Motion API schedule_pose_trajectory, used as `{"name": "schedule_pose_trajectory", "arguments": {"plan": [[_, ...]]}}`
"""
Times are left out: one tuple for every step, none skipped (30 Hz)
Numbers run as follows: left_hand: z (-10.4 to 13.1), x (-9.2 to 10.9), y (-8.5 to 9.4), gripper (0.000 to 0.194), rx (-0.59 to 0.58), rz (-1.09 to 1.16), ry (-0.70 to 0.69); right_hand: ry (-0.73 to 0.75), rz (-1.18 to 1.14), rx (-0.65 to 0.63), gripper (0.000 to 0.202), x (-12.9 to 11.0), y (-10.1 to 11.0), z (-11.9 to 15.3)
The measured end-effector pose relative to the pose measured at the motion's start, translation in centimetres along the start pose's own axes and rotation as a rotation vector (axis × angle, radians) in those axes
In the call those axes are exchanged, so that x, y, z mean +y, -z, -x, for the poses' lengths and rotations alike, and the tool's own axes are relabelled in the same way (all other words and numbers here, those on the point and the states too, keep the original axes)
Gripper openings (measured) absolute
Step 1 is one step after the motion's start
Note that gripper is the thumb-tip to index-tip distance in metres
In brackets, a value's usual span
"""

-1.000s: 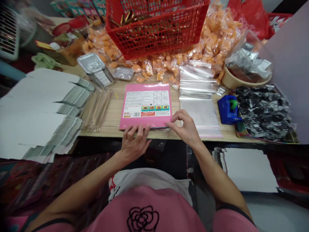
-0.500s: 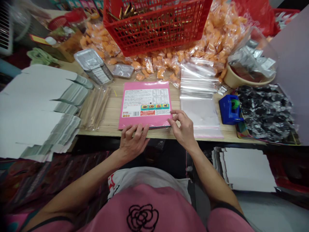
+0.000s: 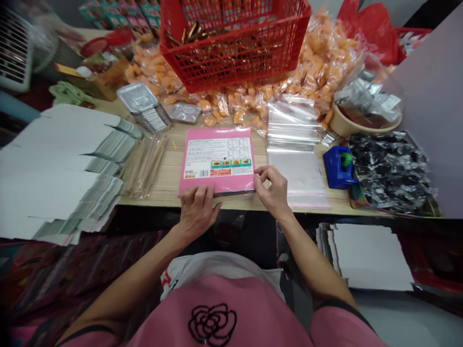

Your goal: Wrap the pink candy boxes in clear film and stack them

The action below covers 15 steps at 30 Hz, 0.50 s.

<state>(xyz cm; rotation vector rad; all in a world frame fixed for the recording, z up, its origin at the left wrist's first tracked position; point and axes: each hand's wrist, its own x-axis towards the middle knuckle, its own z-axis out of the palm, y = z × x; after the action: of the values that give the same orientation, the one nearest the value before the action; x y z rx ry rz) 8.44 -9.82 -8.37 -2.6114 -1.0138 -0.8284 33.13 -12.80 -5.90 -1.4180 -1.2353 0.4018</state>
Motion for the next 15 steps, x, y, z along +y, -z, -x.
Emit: {"name": "schedule_pose_trajectory", "arguments": {"plan": [[0.0,-0.1,0.4,0.057,-0.008,0.008,-0.002,-0.054,-0.062,-0.009,0.022,0.4,0.1,0.0],[-0.1,0.0,0.9,0.062,-0.022,0.025,0.002,-0.1,-0.11,-0.003,0.018,0.6,0.3,0.2],[-0.3,0.2,1.3,0.069,-0.039,0.045,0.009,-0.124,-0.129,0.019,0.016,0.7,0.4,0.5],[-0.4,0.5,1.8,0.076,-0.054,0.058,0.013,-0.116,-0.103,0.05,0.017,0.5,0.4,0.9],[-0.7,0.9,2.2,0.082,-0.068,0.066,0.009,-0.067,-0.03,0.079,0.023,0.0,0.3,1.6],[-1.0,1.4,2.5,0.086,-0.082,0.073,-0.009,0.016,0.08,0.079,0.03,-0.7,0.1,2.4],[-1.3,1.9,2.7,0.085,-0.098,0.082,-0.041,0.116,0.206,0.036,0.038,-1.5,-0.3,3.2],[-1.6,2.3,2.8,0.082,-0.118,0.096,-0.079,0.214,0.329,-0.046,0.045,-2.2,-0.7,4.1],[-1.8,2.7,3.0,0.077,-0.144,0.111,-0.113,0.301,0.432,-0.147,0.051,-2.9,-1.1,4.9],[-2.0,2.8,3.1,0.072,-0.172,0.126,-0.134,0.363,0.511,-0.241,0.055,-3.2,-1.4,5.5],[-1.9,2.6,3.3,0.068,-0.197,0.136,-0.138,0.397,0.566,-0.305,0.056,-3.2,-1.5,6.1],[-1.7,2.0,3.5,0.065,-0.214,0.14,-0.124,0.407,0.601,-0.326,0.057,-2.8,-1.3,6.5],[-1.2,1.2,3.7,0.065,-0.218,0.14,-0.092,0.402,0.621,-0.298,0.057,-2.1,-0.8,6.7],[-0.5,0.0,3.9,0.068,-0.207,0.137,-0.044,0.383,0.627,-0.232,0.056,-1.1,-0.1,6.9],[0.3,-1.5,4.0,0.074,-0.178,0.138,0.017,0.347,0.62,-0.147,0.056,0.1,0.6,7.0]]}}
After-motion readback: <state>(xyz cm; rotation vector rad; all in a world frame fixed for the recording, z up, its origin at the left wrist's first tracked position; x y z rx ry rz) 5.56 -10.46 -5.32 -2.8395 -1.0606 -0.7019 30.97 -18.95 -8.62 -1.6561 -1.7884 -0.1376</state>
